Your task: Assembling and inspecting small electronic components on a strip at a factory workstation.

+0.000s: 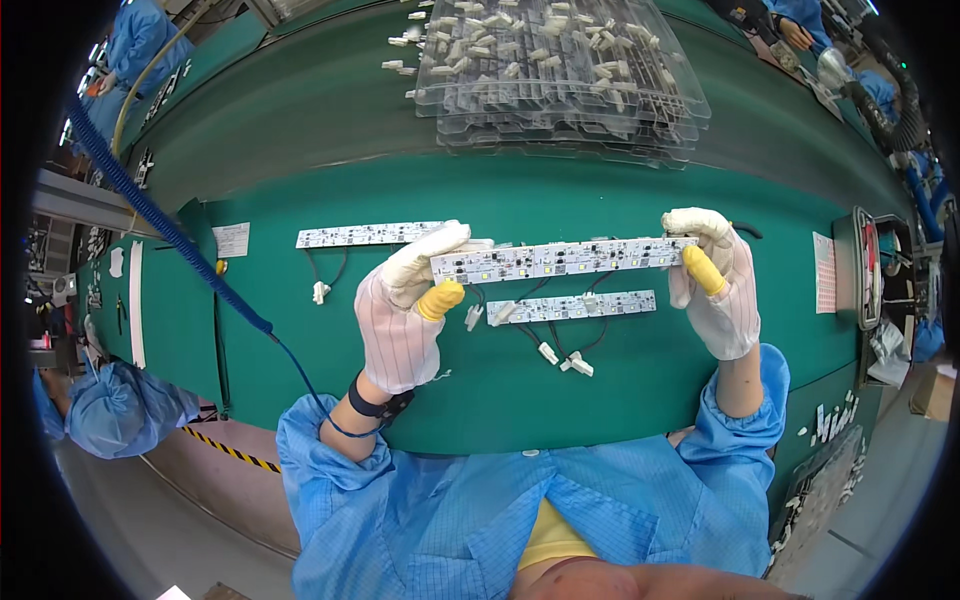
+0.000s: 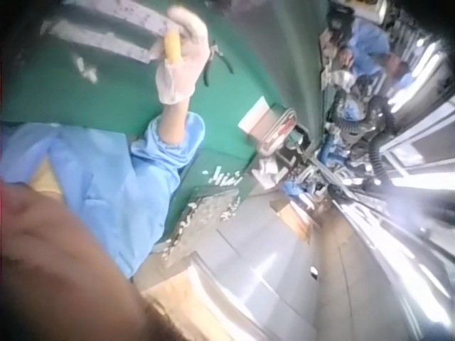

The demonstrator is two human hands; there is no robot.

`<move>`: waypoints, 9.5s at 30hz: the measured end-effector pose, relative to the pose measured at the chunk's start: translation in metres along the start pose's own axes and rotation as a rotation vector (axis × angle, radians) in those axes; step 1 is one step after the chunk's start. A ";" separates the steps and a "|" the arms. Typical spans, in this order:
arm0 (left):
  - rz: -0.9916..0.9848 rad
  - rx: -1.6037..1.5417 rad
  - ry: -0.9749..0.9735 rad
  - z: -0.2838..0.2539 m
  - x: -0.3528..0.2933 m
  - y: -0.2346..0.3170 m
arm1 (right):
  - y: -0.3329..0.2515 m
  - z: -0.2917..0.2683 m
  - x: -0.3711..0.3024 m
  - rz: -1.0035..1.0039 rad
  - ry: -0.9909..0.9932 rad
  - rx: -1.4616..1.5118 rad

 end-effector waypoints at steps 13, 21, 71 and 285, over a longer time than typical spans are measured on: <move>-0.068 0.342 0.193 -0.003 0.009 -0.011 | -0.018 -0.001 -0.010 0.003 -0.120 0.037; -0.098 0.517 0.161 0.000 0.012 -0.011 | -0.016 0.001 -0.012 -0.016 -0.224 0.157; -0.065 0.188 0.005 -0.003 0.000 -0.002 | 0.002 -0.005 -0.001 -0.055 -0.076 0.070; 0.028 0.388 0.135 -0.001 0.007 0.001 | 0.008 -0.008 -0.011 0.024 -0.125 0.105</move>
Point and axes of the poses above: each hand's wrist, its own x-axis towards the middle knuckle, its own z-axis out of the palm, y = z × x, the point moved 6 cm from there along x, towards the middle knuckle, and after that the axes turned 8 degrees about -z, right-handed, at the moved point
